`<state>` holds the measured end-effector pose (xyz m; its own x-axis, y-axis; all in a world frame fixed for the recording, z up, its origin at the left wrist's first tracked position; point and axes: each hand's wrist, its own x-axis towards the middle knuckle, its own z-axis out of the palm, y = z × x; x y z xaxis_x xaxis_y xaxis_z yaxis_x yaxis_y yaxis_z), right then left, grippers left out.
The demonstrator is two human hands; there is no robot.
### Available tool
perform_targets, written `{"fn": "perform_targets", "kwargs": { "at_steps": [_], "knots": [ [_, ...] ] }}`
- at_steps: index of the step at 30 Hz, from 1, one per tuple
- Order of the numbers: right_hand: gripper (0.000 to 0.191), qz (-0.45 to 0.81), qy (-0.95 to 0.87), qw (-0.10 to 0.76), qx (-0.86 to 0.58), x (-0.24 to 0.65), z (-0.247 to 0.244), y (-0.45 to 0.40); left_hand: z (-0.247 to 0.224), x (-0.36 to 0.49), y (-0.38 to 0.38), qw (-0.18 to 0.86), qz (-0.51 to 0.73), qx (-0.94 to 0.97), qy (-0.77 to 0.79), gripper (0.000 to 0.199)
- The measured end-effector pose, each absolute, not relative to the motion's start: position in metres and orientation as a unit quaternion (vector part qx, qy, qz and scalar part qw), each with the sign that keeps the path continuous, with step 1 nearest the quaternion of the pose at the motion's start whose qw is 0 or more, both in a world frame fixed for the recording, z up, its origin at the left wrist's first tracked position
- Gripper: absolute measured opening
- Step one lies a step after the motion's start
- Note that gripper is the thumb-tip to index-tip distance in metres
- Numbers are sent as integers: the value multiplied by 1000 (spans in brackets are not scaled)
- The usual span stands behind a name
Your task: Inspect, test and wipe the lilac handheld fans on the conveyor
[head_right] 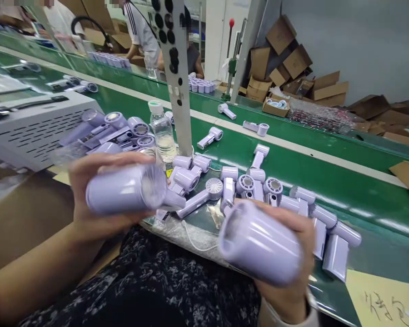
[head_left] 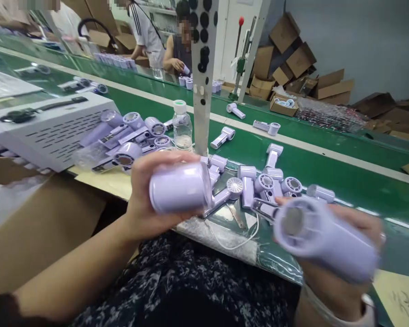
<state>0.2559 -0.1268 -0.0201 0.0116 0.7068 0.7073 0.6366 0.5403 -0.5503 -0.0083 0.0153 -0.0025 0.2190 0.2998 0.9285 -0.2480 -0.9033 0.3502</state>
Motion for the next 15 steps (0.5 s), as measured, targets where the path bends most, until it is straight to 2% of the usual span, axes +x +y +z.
{"fn": "perform_targets", "kwargs": {
  "at_steps": [1, 3, 5, 8, 15],
  "knots": [
    [54, 46, -697, 552, -456, 252, -22, -120, -8, -7, 13, 200, 603, 772, 6, 87],
    [48, 83, -705, 579, -402, 243, -26, -112, -18, -5, 7, 210, 537, 817, 6, 78],
    [40, 112, -731, 565, -367, 237, -28, -109, -23, -3, 2, 236, 467, 852, 1, 62],
    [43, 102, -749, 543, -367, 232, -31, -113, -25, -2, -2, 267, 408, 873, 13, 45],
    [50, 40, -782, 515, -349, 233, -39, -116, -15, 0, 3, 275, 361, 891, 3, 40]
  ]
}}
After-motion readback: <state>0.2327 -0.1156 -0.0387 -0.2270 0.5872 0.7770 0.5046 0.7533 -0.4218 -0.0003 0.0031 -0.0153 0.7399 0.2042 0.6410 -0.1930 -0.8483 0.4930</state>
